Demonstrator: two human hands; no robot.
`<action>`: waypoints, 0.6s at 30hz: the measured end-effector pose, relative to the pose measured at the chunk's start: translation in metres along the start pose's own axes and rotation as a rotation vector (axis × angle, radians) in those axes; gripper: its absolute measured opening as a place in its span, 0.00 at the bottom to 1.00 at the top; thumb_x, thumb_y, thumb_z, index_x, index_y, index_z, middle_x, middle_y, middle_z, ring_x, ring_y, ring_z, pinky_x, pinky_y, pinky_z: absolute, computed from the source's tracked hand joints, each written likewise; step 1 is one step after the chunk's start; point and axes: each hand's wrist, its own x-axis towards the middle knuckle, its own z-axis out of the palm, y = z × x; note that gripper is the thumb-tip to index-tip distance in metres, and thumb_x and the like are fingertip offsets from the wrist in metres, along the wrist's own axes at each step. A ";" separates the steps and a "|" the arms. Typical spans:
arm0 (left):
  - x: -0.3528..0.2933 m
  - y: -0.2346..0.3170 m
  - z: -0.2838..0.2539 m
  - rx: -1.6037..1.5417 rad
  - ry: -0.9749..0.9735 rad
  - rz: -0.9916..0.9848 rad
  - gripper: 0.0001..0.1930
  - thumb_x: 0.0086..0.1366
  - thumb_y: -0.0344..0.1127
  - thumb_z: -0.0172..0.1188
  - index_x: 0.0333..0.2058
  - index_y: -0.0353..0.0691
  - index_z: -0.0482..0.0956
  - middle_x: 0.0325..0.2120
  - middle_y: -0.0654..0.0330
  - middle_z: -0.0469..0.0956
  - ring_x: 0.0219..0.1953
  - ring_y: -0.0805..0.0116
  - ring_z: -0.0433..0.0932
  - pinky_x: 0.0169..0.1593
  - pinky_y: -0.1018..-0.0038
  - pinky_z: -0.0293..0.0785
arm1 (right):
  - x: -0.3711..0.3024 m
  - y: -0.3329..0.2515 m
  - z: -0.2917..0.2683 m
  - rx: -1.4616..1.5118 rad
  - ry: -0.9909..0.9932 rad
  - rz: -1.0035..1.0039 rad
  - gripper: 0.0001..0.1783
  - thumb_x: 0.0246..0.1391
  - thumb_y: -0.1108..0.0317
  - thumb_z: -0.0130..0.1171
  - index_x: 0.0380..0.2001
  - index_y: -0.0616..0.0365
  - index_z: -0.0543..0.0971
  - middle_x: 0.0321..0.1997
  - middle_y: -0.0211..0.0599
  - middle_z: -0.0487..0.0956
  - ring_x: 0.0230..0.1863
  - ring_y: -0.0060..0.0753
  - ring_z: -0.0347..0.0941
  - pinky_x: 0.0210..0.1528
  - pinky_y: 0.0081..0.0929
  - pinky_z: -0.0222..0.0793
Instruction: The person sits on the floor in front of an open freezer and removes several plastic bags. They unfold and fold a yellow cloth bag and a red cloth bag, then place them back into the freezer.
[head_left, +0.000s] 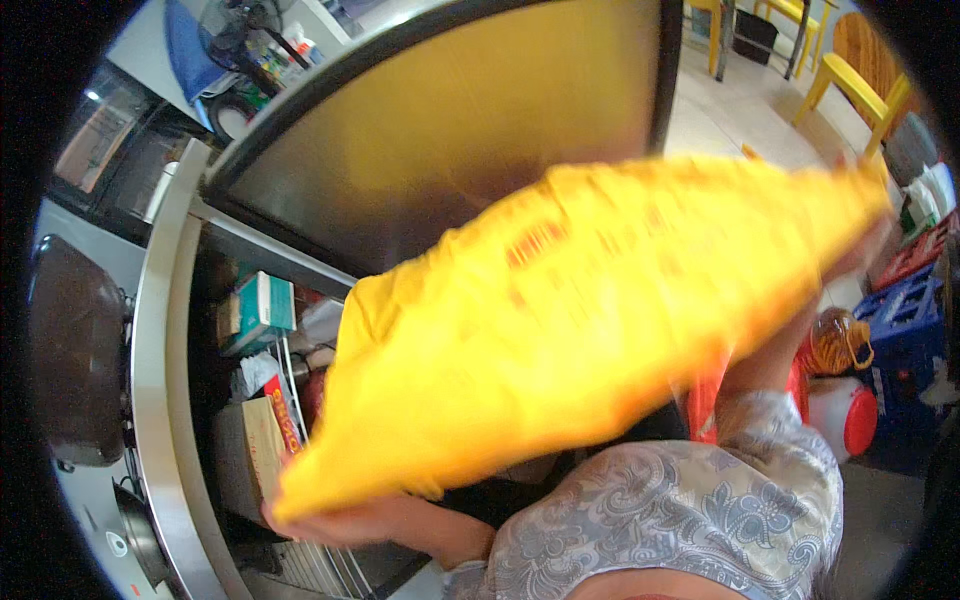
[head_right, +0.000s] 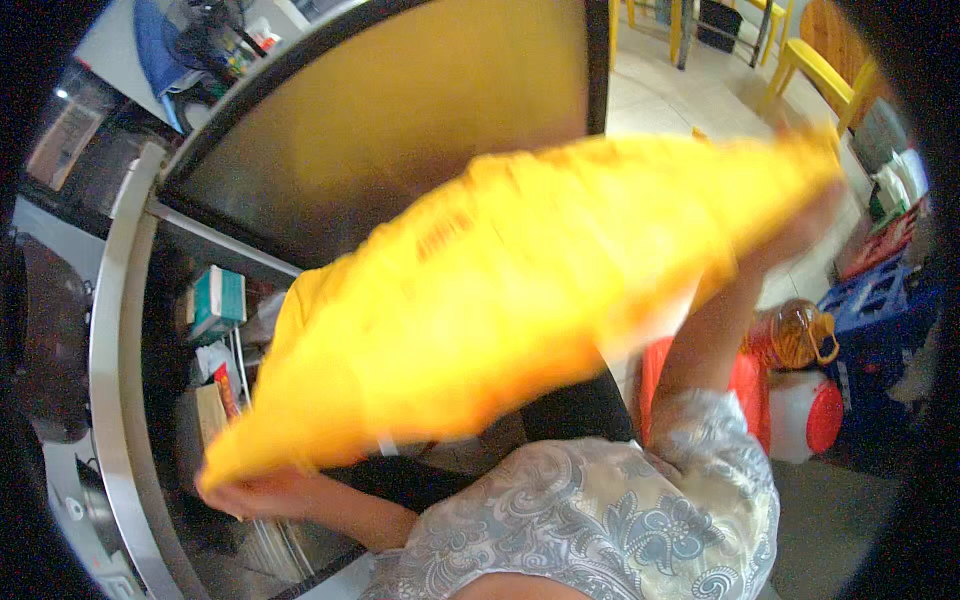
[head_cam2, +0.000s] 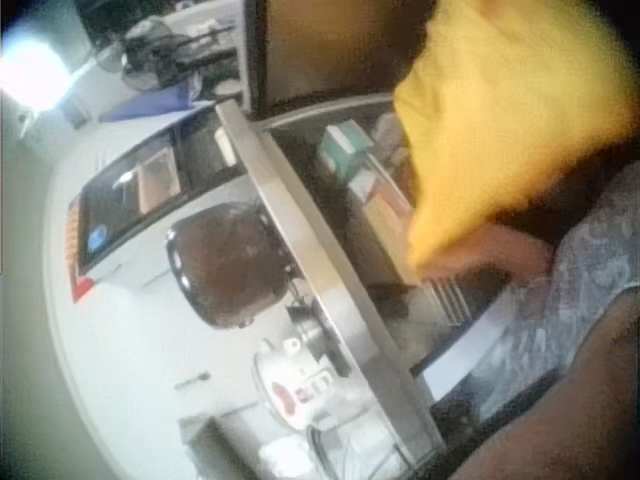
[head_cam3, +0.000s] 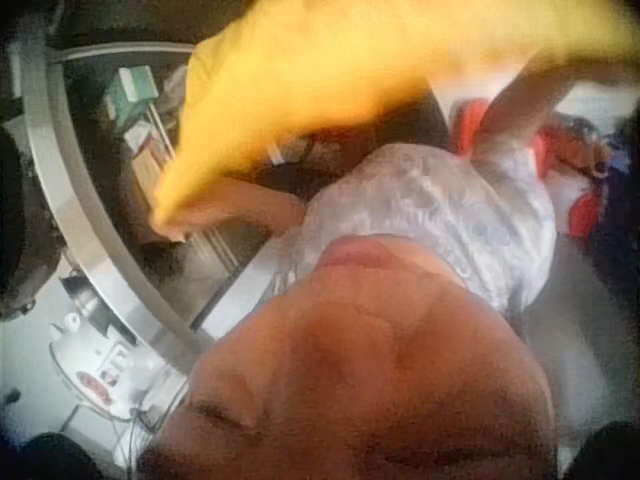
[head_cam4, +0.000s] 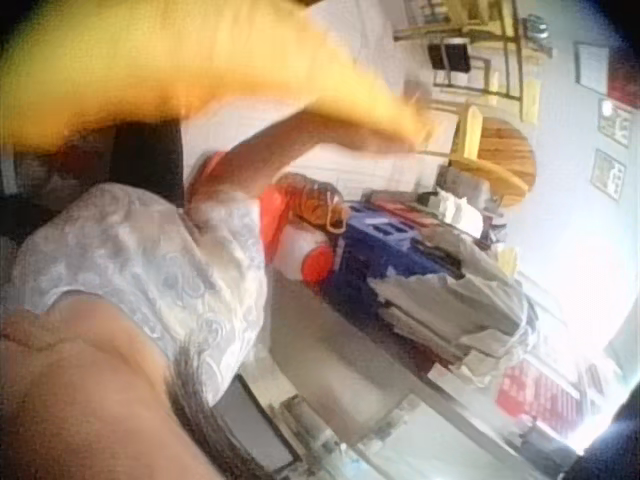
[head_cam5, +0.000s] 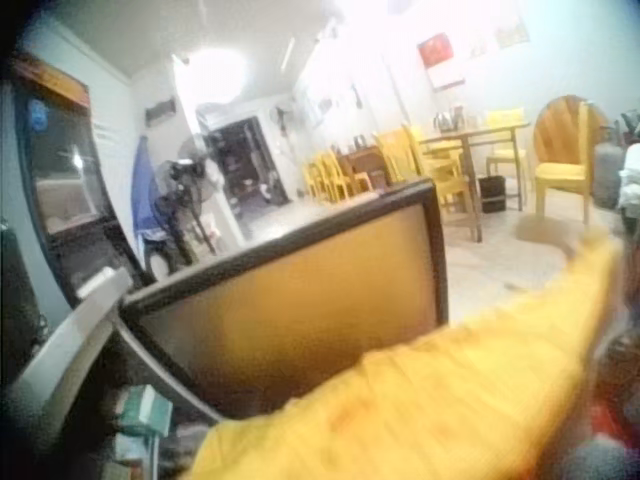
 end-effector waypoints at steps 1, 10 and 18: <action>-0.006 -0.001 -0.018 0.135 0.016 0.113 0.12 0.71 0.34 0.45 0.47 0.33 0.68 0.42 0.46 0.74 0.40 0.55 0.76 0.49 0.59 0.75 | -0.012 -0.001 -0.018 0.345 -0.069 0.237 0.25 0.60 0.52 0.50 0.56 0.53 0.70 0.53 0.42 0.75 0.47 0.46 0.73 0.51 0.52 0.69; -0.007 0.001 0.098 -1.005 -0.470 -0.151 0.15 0.72 0.47 0.47 0.43 0.41 0.72 0.28 0.59 0.77 0.31 0.70 0.75 0.38 0.69 0.73 | -0.099 -0.160 0.092 1.298 -0.720 0.677 0.25 0.64 0.49 0.46 0.57 0.53 0.69 0.58 0.38 0.70 0.50 0.35 0.69 0.56 0.41 0.65; -0.078 0.062 0.177 -0.444 -0.625 -0.245 0.11 0.70 0.37 0.51 0.47 0.41 0.72 0.55 0.51 0.64 0.56 0.61 0.66 0.57 0.65 0.66 | -0.171 -0.264 0.171 1.635 -0.550 1.235 0.13 0.68 0.64 0.47 0.48 0.62 0.72 0.48 0.38 0.74 0.48 0.24 0.71 0.49 0.20 0.66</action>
